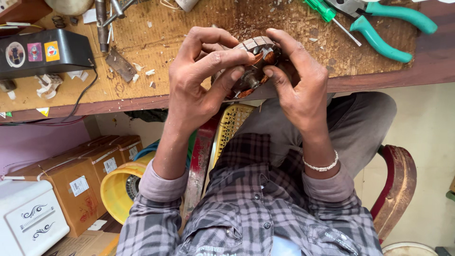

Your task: The person uses a screwdriver to adjust copper windings on a motor armature, then uses pliers to trim excess wire. The person rotates the armature to access different slots and continues adjusting the windings.

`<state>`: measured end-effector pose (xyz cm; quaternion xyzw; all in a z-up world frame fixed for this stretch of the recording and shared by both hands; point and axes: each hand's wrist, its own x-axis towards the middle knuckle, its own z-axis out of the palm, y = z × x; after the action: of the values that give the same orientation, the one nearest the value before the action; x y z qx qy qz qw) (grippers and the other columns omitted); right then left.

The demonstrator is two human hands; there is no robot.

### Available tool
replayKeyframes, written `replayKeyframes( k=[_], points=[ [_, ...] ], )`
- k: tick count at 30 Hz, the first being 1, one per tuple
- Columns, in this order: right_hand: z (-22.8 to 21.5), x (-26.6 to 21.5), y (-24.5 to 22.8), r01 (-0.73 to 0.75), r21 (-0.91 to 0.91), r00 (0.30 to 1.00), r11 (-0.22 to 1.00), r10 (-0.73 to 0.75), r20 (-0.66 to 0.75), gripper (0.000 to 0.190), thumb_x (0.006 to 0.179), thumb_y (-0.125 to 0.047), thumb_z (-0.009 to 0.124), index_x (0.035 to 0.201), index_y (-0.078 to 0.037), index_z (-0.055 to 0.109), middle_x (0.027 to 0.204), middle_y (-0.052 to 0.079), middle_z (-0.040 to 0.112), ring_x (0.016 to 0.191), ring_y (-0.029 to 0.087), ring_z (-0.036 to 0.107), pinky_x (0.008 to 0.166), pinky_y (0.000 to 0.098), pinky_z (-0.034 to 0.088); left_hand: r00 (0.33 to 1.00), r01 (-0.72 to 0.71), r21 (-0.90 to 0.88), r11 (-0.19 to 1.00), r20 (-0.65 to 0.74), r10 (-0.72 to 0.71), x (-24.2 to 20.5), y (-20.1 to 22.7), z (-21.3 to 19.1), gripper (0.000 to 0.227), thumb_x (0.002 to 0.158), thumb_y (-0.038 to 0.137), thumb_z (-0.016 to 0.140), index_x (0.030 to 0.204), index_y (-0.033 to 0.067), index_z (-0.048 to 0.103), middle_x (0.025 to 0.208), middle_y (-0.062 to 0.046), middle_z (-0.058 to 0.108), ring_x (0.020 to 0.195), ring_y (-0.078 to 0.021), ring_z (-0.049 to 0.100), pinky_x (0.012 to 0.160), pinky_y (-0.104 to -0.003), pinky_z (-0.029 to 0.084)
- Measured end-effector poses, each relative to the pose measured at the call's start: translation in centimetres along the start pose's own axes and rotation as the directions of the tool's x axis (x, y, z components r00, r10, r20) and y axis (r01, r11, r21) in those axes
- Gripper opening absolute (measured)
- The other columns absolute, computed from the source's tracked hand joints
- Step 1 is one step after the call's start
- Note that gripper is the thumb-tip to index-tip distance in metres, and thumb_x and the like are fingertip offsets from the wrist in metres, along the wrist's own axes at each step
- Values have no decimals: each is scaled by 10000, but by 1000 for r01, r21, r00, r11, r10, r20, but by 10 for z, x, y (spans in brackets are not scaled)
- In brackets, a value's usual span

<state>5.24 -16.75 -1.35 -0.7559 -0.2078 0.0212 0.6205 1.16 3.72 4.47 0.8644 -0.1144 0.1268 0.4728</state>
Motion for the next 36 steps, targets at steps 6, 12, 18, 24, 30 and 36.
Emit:
replayKeyframes(
  k=[6,12,18,24,30,36],
  points=[
    [2,-2,1,46,-15,999,999,-46,-11,405,1089,-119,768,1433,-20,579,1379,153,687,1254,232,711,1071,315,580,997,-2,230,973,-73,19,4,17,8,201,953,3,828,1126,84,766,1228,-83,610,975,-143,702,732,-281,572],
    [1,-2,1,52,-20,998,998,-52,-17,417,1081,-111,770,1442,-24,579,1380,157,689,1242,245,718,1063,322,582,986,2,270,963,-164,43,-5,24,20,209,997,-10,806,1153,114,746,1492,-104,430,1084,-151,670,776,-196,595],
    [2,-2,0,47,4,999,999,-47,-17,403,1075,-79,767,1428,-22,581,1367,158,692,1251,255,719,1066,329,584,973,-62,311,948,-194,127,-7,15,26,237,951,-23,800,1136,113,741,1516,-78,386,1165,-189,642,858,-258,613],
    [2,-3,4,89,-38,995,995,-90,-40,445,1054,-63,778,1453,-35,584,1396,157,686,1258,270,714,1063,337,588,986,-17,232,973,-156,54,-9,7,20,236,975,118,766,1203,120,705,1439,-92,475,1163,-198,623,939,-298,603],
    [4,-3,4,105,-39,993,994,-107,-42,411,1066,-53,774,1426,-27,577,1383,163,678,1275,272,709,1080,337,587,950,222,-102,970,-203,-239,-8,8,24,330,1083,369,712,1266,101,648,1252,-14,610,1085,-121,632,862,-251,541],
    [3,-2,3,81,-35,996,996,-82,-41,398,1081,-65,763,1428,-19,576,1374,167,682,1266,271,713,1077,332,579,930,303,-68,950,-198,-311,-4,6,38,243,1076,275,759,1187,72,686,1130,-8,644,981,-108,637,855,-244,530]
  ],
)
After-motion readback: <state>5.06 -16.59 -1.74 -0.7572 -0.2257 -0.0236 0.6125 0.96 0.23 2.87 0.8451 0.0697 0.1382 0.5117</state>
